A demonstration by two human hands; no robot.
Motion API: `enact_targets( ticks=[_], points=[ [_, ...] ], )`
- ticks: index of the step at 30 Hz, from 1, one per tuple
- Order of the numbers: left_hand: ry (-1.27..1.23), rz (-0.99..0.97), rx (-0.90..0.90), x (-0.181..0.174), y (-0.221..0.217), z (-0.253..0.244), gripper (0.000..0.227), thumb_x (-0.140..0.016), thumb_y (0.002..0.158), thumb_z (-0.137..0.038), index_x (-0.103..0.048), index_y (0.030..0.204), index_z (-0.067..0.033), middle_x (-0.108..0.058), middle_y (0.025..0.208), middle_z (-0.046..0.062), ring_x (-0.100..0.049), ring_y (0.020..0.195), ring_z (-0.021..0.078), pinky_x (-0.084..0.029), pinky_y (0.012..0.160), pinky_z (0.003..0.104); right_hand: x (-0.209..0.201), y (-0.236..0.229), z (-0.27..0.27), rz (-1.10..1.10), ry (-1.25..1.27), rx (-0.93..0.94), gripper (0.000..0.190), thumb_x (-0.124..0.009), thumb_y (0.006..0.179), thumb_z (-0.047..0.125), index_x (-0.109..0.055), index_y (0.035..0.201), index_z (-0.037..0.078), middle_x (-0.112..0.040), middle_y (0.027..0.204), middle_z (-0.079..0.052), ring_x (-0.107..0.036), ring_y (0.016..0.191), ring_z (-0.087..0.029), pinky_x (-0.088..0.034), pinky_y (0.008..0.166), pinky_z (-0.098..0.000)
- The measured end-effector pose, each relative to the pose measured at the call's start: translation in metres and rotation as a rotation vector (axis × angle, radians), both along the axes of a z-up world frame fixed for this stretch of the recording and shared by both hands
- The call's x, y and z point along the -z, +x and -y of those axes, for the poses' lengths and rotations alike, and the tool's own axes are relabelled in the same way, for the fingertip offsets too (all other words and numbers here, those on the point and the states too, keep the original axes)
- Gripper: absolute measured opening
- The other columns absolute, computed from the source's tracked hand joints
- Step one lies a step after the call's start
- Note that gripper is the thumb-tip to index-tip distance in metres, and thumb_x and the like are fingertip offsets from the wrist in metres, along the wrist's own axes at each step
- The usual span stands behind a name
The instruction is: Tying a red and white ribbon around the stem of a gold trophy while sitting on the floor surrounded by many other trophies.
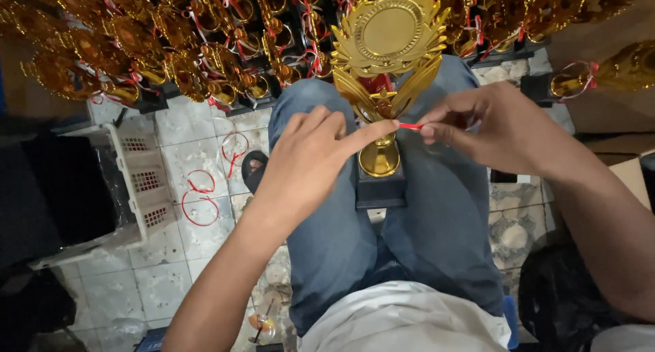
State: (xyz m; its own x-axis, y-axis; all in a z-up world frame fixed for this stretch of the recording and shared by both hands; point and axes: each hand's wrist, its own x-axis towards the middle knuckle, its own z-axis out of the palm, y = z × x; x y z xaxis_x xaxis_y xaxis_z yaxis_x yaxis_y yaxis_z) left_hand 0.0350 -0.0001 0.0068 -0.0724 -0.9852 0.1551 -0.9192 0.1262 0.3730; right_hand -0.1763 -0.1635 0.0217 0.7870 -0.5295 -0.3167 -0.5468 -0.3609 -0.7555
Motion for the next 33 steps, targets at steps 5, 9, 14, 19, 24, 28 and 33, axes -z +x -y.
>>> enact_targets(
  ticks=[5, 9, 14, 19, 24, 28, 33],
  points=[
    [-0.013, 0.056, 0.004, 0.003, 0.000, 0.002, 0.055, -0.057, 0.088, -0.010, -0.063, 0.138, -0.0335, -0.044, 0.081, 0.001, -0.044, 0.079, 0.0205, -0.037, 0.079, 0.034, 0.005, -0.005, -0.007, 0.038, -0.034, 0.051, 0.011, -0.079, 0.083, 0.007, -0.085, 0.093, 0.006, -0.071, 0.060, 0.000, -0.044, 0.045, -0.008, -0.033, 0.042, -0.0240],
    [-0.014, 0.068, 0.009, 0.004, 0.000, 0.001, 0.053, -0.058, 0.090, -0.011, -0.065, 0.135, -0.0368, -0.044, 0.080, 0.001, -0.042, 0.078, 0.0198, -0.036, 0.080, 0.034, 0.005, -0.005, -0.009, 0.034, -0.025, 0.075, 0.012, -0.083, 0.083, 0.010, -0.085, 0.093, 0.005, -0.071, 0.060, -0.002, -0.045, 0.046, -0.008, -0.035, 0.043, -0.0239],
    [-0.029, 0.093, -0.009, 0.002, 0.000, 0.000, 0.053, -0.058, 0.090, -0.012, -0.063, 0.137, -0.0361, -0.044, 0.081, 0.001, -0.044, 0.079, 0.0194, -0.036, 0.082, 0.034, 0.008, -0.011, -0.010, 0.003, 0.012, 0.117, 0.011, -0.082, 0.083, 0.010, -0.085, 0.093, 0.004, -0.073, 0.062, -0.003, -0.048, 0.047, -0.009, -0.037, 0.044, -0.0237],
    [-0.089, 0.130, -0.014, 0.003, 0.001, 0.000, 0.053, -0.060, 0.090, -0.012, -0.063, 0.137, -0.0351, -0.045, 0.081, 0.000, -0.044, 0.080, 0.0190, -0.036, 0.083, 0.033, 0.019, -0.048, -0.017, 0.026, 0.024, 0.204, 0.011, -0.080, 0.087, 0.011, -0.083, 0.092, 0.002, -0.071, 0.064, -0.004, -0.050, 0.051, -0.009, -0.038, 0.047, -0.0230],
    [-0.049, 0.108, 0.008, 0.006, 0.004, 0.001, 0.055, -0.059, 0.090, -0.010, -0.063, 0.139, -0.0351, -0.048, 0.081, 0.001, -0.046, 0.081, 0.0207, -0.037, 0.084, 0.036, 0.051, -0.108, -0.042, 0.119, 0.235, 0.606, 0.018, -0.073, 0.093, 0.002, -0.076, 0.108, -0.006, -0.074, 0.086, -0.012, -0.063, 0.074, -0.014, -0.048, 0.067, -0.0219],
    [-0.050, 0.095, 0.014, 0.003, 0.004, 0.000, 0.054, -0.059, 0.091, -0.011, -0.064, 0.139, -0.0346, -0.045, 0.080, 0.001, -0.043, 0.079, 0.0202, -0.036, 0.083, 0.035, 0.076, -0.130, -0.055, 0.124, 0.268, 0.698, 0.015, -0.075, 0.093, 0.006, -0.077, 0.103, -0.005, -0.072, 0.084, -0.010, -0.060, 0.073, -0.012, -0.047, 0.069, -0.0216],
    [-0.071, 0.188, 0.012, 0.005, 0.005, 0.000, 0.056, -0.060, 0.090, -0.013, -0.063, 0.140, -0.0367, -0.048, 0.079, 0.001, -0.045, 0.079, 0.0205, -0.038, 0.084, 0.035, 0.053, -0.125, -0.035, 0.023, 0.250, 0.425, 0.021, -0.078, 0.085, 0.003, -0.078, 0.106, -0.001, -0.071, 0.081, -0.006, -0.059, 0.070, -0.013, -0.044, 0.063, -0.0248]
  ],
)
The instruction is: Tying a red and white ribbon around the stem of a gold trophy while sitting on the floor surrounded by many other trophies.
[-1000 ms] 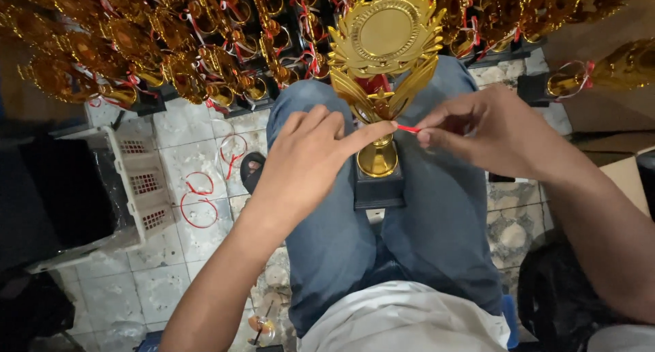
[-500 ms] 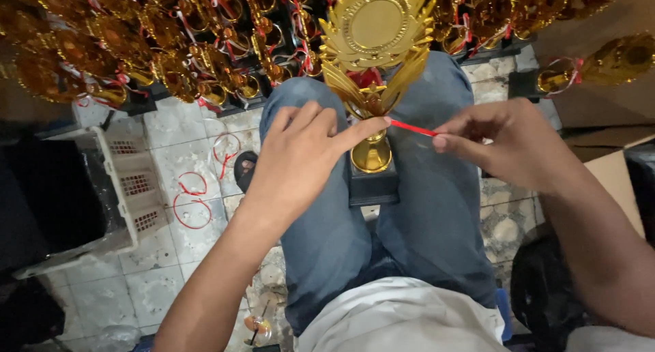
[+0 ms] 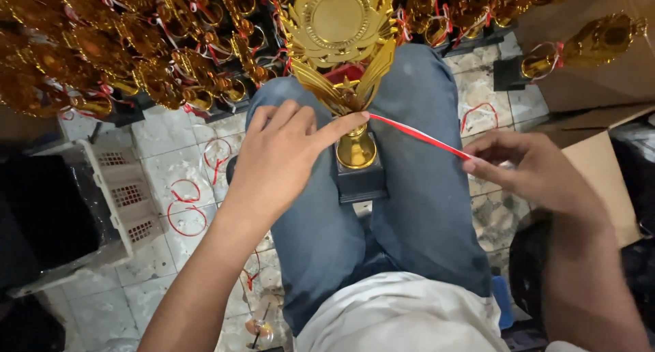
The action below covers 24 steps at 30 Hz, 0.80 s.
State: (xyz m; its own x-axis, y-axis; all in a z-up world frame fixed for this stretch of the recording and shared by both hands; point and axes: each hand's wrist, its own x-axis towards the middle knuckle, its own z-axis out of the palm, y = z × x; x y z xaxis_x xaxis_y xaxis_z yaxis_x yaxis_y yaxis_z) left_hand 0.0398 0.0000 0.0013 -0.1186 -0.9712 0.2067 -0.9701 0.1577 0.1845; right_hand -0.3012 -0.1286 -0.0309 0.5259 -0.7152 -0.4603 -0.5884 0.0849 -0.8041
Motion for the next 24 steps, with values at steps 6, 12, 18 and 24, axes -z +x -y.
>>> enact_targets(
  ticks=[6, 12, 18, 24],
  points=[
    [-0.003, 0.008, -0.007, -0.002, -0.001, -0.001, 0.056, -0.057, 0.091, -0.011, -0.062, 0.141, -0.0355, -0.048, 0.079, 0.002, -0.046, 0.079, 0.0211, -0.037, 0.084, 0.034, -0.054, 0.055, 0.033, -0.017, -0.573, -0.267, 0.043, -0.075, 0.091, 0.000, -0.068, 0.133, -0.002, -0.070, 0.116, -0.011, -0.062, 0.089, -0.022, -0.049, 0.084, -0.0326],
    [0.013, -0.004, -0.024, -0.002, -0.002, 0.000, 0.054, -0.058, 0.091, -0.017, -0.063, 0.140, -0.0373, -0.051, 0.080, 0.001, -0.049, 0.080, 0.0200, -0.039, 0.084, 0.035, -0.053, 0.133, 0.019, 0.192, -0.424, -0.457, 0.031, -0.079, 0.085, 0.010, -0.076, 0.115, 0.001, -0.077, 0.090, -0.006, -0.066, 0.075, -0.014, -0.052, 0.069, -0.0257],
    [0.004, -0.039, -0.016, -0.003, 0.000, 0.001, 0.054, -0.060, 0.089, -0.015, -0.063, 0.138, -0.0369, -0.048, 0.078, 0.001, -0.046, 0.078, 0.0193, -0.037, 0.083, 0.034, -0.048, 0.127, 0.019, 0.027, -0.389, -0.356, 0.016, -0.078, 0.085, 0.007, -0.083, 0.100, 0.005, -0.070, 0.065, -0.001, -0.042, 0.050, -0.011, -0.036, 0.046, -0.0259],
    [-0.012, -0.039, -0.003, -0.002, 0.002, 0.002, 0.053, -0.059, 0.090, -0.013, -0.065, 0.138, -0.0345, -0.049, 0.078, 0.001, -0.046, 0.078, 0.0200, -0.036, 0.083, 0.035, -0.052, 0.121, 0.020, -0.127, -0.354, -0.442, 0.016, -0.077, 0.084, 0.012, -0.082, 0.099, 0.007, -0.077, 0.076, -0.002, -0.059, 0.060, -0.015, -0.049, 0.058, -0.0294]
  ],
)
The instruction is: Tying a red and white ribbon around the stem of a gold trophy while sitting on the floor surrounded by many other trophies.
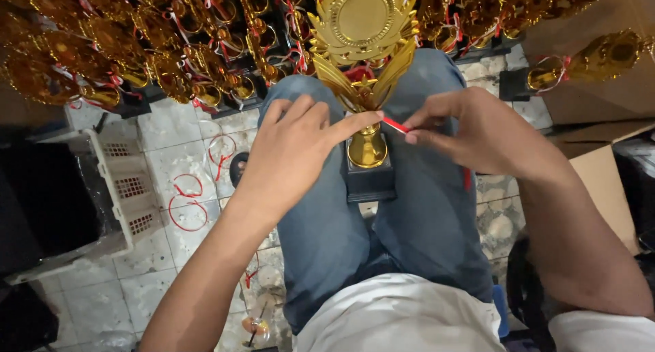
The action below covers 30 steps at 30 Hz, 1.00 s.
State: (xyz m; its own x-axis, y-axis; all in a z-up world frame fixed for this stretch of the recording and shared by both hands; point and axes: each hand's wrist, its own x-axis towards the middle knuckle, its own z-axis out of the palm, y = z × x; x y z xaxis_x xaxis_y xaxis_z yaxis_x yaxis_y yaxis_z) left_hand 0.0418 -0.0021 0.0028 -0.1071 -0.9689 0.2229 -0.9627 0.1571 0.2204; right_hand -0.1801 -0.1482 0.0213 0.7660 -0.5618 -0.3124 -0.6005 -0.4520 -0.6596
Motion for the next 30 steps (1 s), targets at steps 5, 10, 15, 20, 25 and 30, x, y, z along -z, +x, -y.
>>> enact_targets(
  ticks=[5, 10, 15, 20, 25, 30],
  points=[
    [0.004, -0.013, 0.002, 0.000, 0.000, 0.001, 0.054, -0.058, 0.091, -0.012, -0.064, 0.139, -0.0363, -0.049, 0.079, 0.002, -0.045, 0.078, 0.0204, -0.036, 0.081, 0.035, -0.001, -0.003, 0.003, -0.014, 0.011, 0.042, 0.014, -0.081, 0.084, 0.016, -0.083, 0.094, 0.007, -0.073, 0.066, -0.002, -0.049, 0.050, -0.013, -0.041, 0.048, -0.0284],
    [-0.013, 0.006, 0.008, -0.002, -0.001, 0.002, 0.054, -0.059, 0.090, -0.010, -0.065, 0.137, -0.0346, -0.049, 0.078, 0.001, -0.046, 0.078, 0.0201, -0.036, 0.081, 0.034, -0.003, -0.003, 0.003, 0.008, 0.068, 0.088, 0.012, -0.082, 0.084, 0.014, -0.084, 0.091, 0.005, -0.071, 0.064, -0.002, -0.045, 0.048, -0.011, -0.038, 0.045, -0.0266],
    [-0.009, 0.029, 0.003, -0.003, -0.001, 0.002, 0.054, -0.060, 0.090, -0.011, -0.065, 0.138, -0.0359, -0.050, 0.077, 0.001, -0.046, 0.076, 0.0196, -0.036, 0.082, 0.034, 0.000, -0.005, 0.007, 0.013, 0.098, 0.085, 0.011, -0.082, 0.084, 0.012, -0.084, 0.092, 0.005, -0.068, 0.061, -0.002, -0.041, 0.045, -0.011, -0.034, 0.042, -0.0267],
    [-0.014, 0.021, 0.024, -0.003, 0.000, 0.004, 0.053, -0.059, 0.090, -0.012, -0.067, 0.137, -0.0353, -0.048, 0.077, 0.002, -0.045, 0.077, 0.0207, -0.037, 0.081, 0.035, 0.005, -0.009, 0.008, 0.041, 0.097, 0.069, 0.011, -0.080, 0.084, 0.009, -0.084, 0.093, 0.004, -0.072, 0.064, -0.002, -0.046, 0.048, -0.010, -0.037, 0.045, -0.0258],
    [0.004, -0.112, 0.090, 0.001, 0.003, 0.007, 0.052, -0.058, 0.089, -0.011, -0.069, 0.136, -0.0289, -0.047, 0.080, 0.005, -0.047, 0.080, 0.0237, -0.040, 0.077, 0.036, 0.009, -0.011, 0.009, 0.056, 0.082, 0.053, 0.012, -0.078, 0.084, 0.007, -0.082, 0.094, 0.003, -0.074, 0.067, -0.002, -0.053, 0.052, -0.011, -0.042, 0.049, -0.0255],
    [-0.017, -0.100, 0.103, 0.004, 0.005, 0.007, 0.050, -0.058, 0.088, -0.010, -0.068, 0.134, -0.0283, -0.048, 0.082, 0.005, -0.048, 0.080, 0.0237, -0.041, 0.077, 0.037, 0.009, -0.010, 0.008, 0.030, 0.088, 0.069, 0.014, -0.078, 0.085, 0.009, -0.083, 0.097, 0.005, -0.072, 0.064, -0.003, -0.050, 0.048, -0.011, -0.039, 0.044, -0.0266]
  ],
)
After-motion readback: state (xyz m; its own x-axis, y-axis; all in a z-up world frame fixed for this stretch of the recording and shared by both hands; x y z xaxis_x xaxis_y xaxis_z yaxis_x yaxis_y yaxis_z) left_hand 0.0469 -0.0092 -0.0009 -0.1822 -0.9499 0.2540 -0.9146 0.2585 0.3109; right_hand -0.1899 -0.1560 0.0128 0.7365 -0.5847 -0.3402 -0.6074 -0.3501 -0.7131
